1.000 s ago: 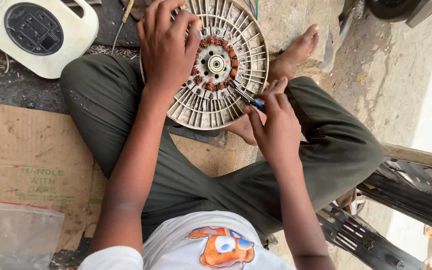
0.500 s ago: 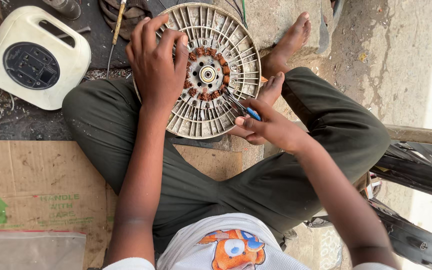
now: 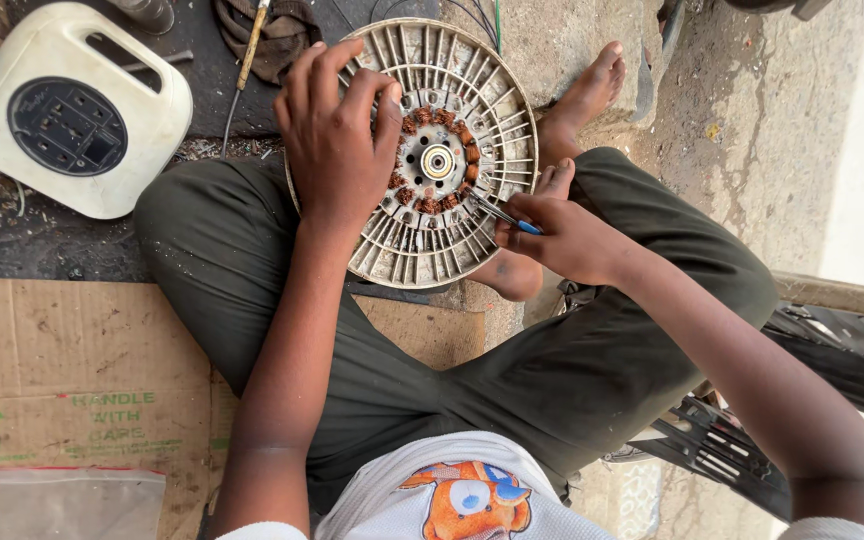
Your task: The person sits on the floor and uses pliers to adjust and trim copper windings on a circular motor stator. They repeatedly reposition the stator and use the tool to manipulate the coils within the slots.
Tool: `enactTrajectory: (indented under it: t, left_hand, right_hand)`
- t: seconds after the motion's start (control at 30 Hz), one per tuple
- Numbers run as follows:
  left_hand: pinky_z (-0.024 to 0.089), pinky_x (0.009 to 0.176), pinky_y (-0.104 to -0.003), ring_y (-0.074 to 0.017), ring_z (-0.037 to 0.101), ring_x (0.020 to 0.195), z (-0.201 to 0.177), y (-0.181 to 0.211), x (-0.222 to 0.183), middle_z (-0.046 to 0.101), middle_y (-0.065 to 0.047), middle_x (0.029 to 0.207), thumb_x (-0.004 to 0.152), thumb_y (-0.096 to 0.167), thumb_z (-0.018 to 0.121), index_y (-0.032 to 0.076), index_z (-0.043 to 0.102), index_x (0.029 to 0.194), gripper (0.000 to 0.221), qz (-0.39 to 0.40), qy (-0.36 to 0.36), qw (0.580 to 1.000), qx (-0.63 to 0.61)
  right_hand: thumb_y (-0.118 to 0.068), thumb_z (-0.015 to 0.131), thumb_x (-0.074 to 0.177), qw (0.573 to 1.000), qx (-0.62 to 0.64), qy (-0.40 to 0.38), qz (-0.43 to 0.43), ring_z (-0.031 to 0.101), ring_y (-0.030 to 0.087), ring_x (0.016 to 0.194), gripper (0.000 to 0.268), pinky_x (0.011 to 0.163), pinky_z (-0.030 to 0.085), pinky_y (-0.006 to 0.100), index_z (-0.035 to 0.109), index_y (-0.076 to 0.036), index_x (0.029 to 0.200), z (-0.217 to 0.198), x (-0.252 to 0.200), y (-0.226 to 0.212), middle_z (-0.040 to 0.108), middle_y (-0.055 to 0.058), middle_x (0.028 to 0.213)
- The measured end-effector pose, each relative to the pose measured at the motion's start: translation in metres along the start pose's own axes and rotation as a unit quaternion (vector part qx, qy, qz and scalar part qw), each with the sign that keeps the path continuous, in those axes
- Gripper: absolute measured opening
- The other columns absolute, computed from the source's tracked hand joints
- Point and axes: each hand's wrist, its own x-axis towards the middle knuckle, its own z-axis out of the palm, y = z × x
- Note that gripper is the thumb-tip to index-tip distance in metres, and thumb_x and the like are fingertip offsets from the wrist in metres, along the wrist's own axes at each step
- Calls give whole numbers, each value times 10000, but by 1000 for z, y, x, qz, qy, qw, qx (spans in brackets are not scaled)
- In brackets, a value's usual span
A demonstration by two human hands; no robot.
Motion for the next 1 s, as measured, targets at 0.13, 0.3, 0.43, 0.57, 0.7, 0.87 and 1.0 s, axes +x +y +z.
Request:
enactTrajectory:
  t: [0.13, 0.3, 0.43, 0.57, 0.7, 0.87, 1.0]
  left_hand:
    - [371, 1149, -533, -310, 455, 1409, -3, 2, 1, 564, -47, 1428, 1128, 291, 668, 158, 724, 1079, 153, 0, 4, 1000, -12]
    - [368, 1144, -537, -312, 449, 1411, -3, 1, 2, 558, -40, 1433, 1125, 273, 687, 159, 714, 1069, 130, 6, 20, 1000, -15]
    - [366, 1139, -541, -312, 445, 1421, 2, -3, -4, 558, -47, 1438, 1121, 258, 665, 143, 708, 1054, 139, 11, 25, 999, -25]
    - [372, 1121, -544, -314, 452, 1376, 11, -6, -1, 565, -84, 1385, 1096, 322, 635, 131, 709, 1048, 210, 3, 32, 999, 3]
    - [390, 1086, -531, -313, 479, 1317, 13, -5, -1, 569, -123, 1343, 1109, 325, 617, 66, 711, 1080, 277, -21, 15, 999, -34]
    - [394, 1057, -517, -300, 477, 1336, 4, -4, -3, 555, -103, 1391, 1093, 279, 641, 60, 688, 1041, 231, -2, 75, 996, -42]
    - [396, 1068, -530, -297, 474, 1317, 2, -2, -1, 546, -103, 1361, 1092, 264, 645, 34, 693, 1041, 241, -8, 62, 997, -47]
  right_hand:
    - [-333, 624, 936, 999, 16, -27, 43, 709, 290, 988, 360, 888, 521, 408, 684, -86, 1190, -6, -2, -4, 763, 141, 1045]
    - [-396, 640, 949, 989, -113, -28, 95, 732, 323, 921, 372, 864, 534, 434, 731, -87, 1134, -6, 0, -12, 769, 175, 971]
    - [-349, 611, 976, 988, -117, -20, 97, 720, 306, 889, 346, 839, 534, 431, 719, -92, 1179, -5, 3, -7, 762, 169, 974]
    - [-251, 590, 979, 997, -6, -38, 65, 721, 192, 865, 296, 812, 560, 366, 713, -49, 1156, -5, 7, -3, 769, 108, 963]
    - [-213, 608, 969, 993, -12, -3, 121, 709, 145, 763, 269, 738, 587, 344, 743, -19, 1098, -3, 4, -12, 763, 68, 889]
    - [-217, 678, 945, 987, -96, 92, 88, 592, 263, 640, 253, 636, 504, 395, 751, -23, 1090, 10, 0, -31, 670, 167, 736]
    - [-186, 696, 944, 976, -161, 134, 56, 542, 355, 594, 209, 598, 451, 424, 724, 14, 1000, 14, -3, -36, 600, 230, 722]
